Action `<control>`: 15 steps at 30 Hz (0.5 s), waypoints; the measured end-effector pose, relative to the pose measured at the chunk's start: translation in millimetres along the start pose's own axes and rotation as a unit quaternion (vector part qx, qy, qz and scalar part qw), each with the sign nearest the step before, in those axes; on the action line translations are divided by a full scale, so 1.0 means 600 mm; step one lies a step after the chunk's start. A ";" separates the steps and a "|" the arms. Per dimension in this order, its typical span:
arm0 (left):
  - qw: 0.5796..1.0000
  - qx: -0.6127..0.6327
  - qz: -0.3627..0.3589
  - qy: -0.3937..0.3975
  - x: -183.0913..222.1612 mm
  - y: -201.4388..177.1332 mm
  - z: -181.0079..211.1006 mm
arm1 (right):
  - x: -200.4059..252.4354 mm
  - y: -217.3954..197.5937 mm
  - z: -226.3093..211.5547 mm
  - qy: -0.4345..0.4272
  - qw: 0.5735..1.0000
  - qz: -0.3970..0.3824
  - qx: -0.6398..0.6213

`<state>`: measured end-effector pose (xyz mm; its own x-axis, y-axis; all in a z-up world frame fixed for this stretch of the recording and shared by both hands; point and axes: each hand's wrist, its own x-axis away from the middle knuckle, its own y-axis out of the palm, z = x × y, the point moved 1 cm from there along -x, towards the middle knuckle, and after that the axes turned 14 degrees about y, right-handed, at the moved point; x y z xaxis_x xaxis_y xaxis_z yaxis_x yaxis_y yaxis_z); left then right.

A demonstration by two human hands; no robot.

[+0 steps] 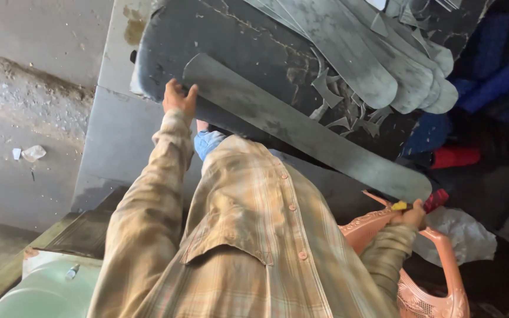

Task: Cutting and applying adhesive material to a grey synthetic sheet, possibly for motorcycle seat repair.

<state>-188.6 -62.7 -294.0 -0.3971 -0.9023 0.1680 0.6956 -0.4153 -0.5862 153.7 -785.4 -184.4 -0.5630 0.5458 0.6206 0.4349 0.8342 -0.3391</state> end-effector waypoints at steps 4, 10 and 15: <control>0.996 -0.016 0.073 -0.056 -0.051 0.067 0.003 | -0.015 0.047 -0.027 0.027 0.997 -0.042 -0.058; 0.919 0.350 0.023 -0.179 -0.036 0.092 0.049 | -0.148 0.036 -0.020 0.051 0.989 -0.136 -0.011; 0.857 0.508 0.044 -0.079 -0.087 0.081 0.076 | -0.178 0.021 -0.040 0.029 0.976 -0.198 -0.082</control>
<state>-106.7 -41.2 -295.3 -0.2855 -0.9068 0.3102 0.9128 -0.1587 0.3764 236.0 -834.8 -238.0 -0.6715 0.1746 0.7201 0.3010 0.9523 0.0498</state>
